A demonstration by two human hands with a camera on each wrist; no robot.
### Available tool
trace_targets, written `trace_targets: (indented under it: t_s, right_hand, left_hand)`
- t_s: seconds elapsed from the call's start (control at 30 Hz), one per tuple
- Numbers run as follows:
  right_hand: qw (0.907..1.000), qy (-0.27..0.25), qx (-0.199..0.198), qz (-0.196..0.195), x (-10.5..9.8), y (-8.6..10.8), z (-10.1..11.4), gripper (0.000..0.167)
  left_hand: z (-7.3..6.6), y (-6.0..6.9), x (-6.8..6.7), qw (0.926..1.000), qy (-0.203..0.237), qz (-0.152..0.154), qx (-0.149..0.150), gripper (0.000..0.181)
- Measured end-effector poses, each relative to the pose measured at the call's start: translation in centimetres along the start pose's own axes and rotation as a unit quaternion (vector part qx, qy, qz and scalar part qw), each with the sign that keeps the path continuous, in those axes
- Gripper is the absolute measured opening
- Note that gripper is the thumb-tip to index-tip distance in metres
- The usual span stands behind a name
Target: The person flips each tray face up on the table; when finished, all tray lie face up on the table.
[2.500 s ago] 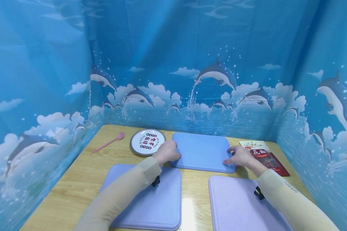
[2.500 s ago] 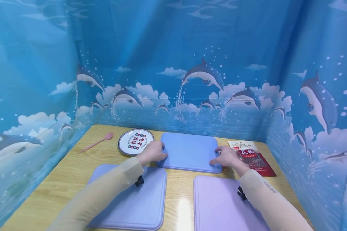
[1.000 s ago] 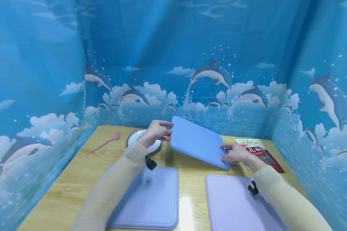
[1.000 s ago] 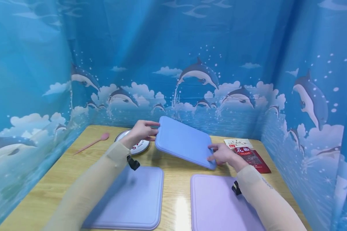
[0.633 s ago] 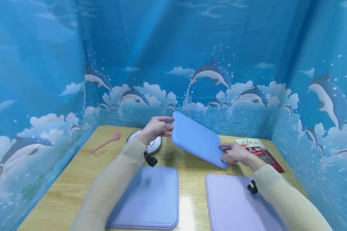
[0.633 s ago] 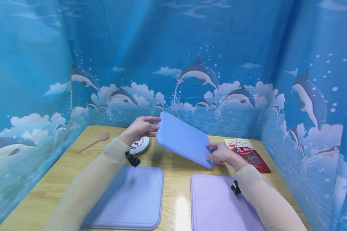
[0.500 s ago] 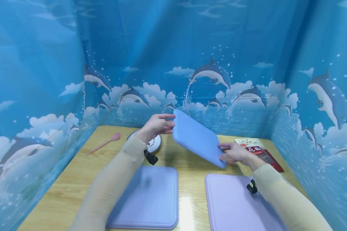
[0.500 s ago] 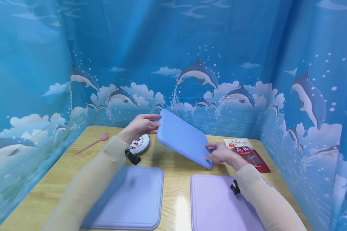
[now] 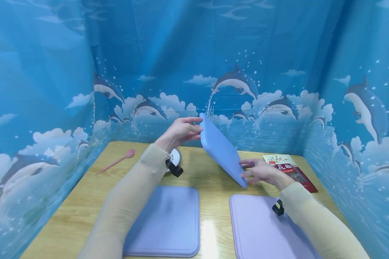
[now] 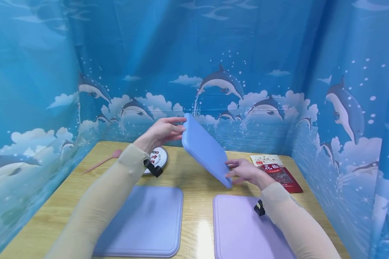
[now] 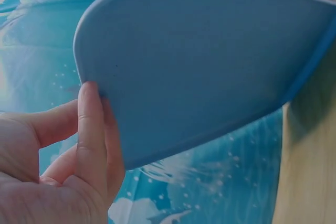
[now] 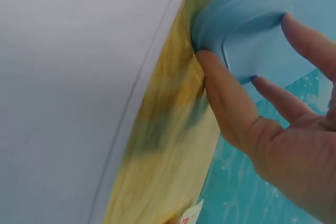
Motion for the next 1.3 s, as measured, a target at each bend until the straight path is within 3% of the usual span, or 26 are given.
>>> trace_targets:
  t_s: [0.33, 0.53, 1.07, 1.3]
  right_hand:
    - [0.9983, -0.033, -0.032, 0.036, 0.9, -0.6, 0.4, 0.085]
    - [0.9983, -0.016, -0.046, 0.031, 0.3, 0.8, 2.2, 0.078]
    - [0.989, 0.075, -0.126, -0.017, -1.1, 9.7, 16.9, 0.064]
    - [0.9802, 0.124, -0.152, -0.027, -0.4, 11.8, 20.5, 0.055]
  left_hand:
    - [-1.8, 0.1, 1.3, 0.9997, 0.011, 0.012, 0.02, 0.052]
    - [-2.3, 0.1, 2.5, 0.9994, 0.001, 0.016, 0.031, 0.053]
    - [-3.5, -0.6, 6.0, 0.9962, -0.047, 0.005, 0.074, 0.045]
    - [-3.9, -0.6, 7.4, 0.9924, -0.079, -0.007, 0.094, 0.039]
Point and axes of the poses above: each hand's wrist, its own y-axis away from the middle knuckle, its own x-axis out of the palm, z = x × y, the point moved 2 cm from there along -y, towards the middle knuckle, and after that the axes turned 7 degrees about x, right-handed, at the moved point
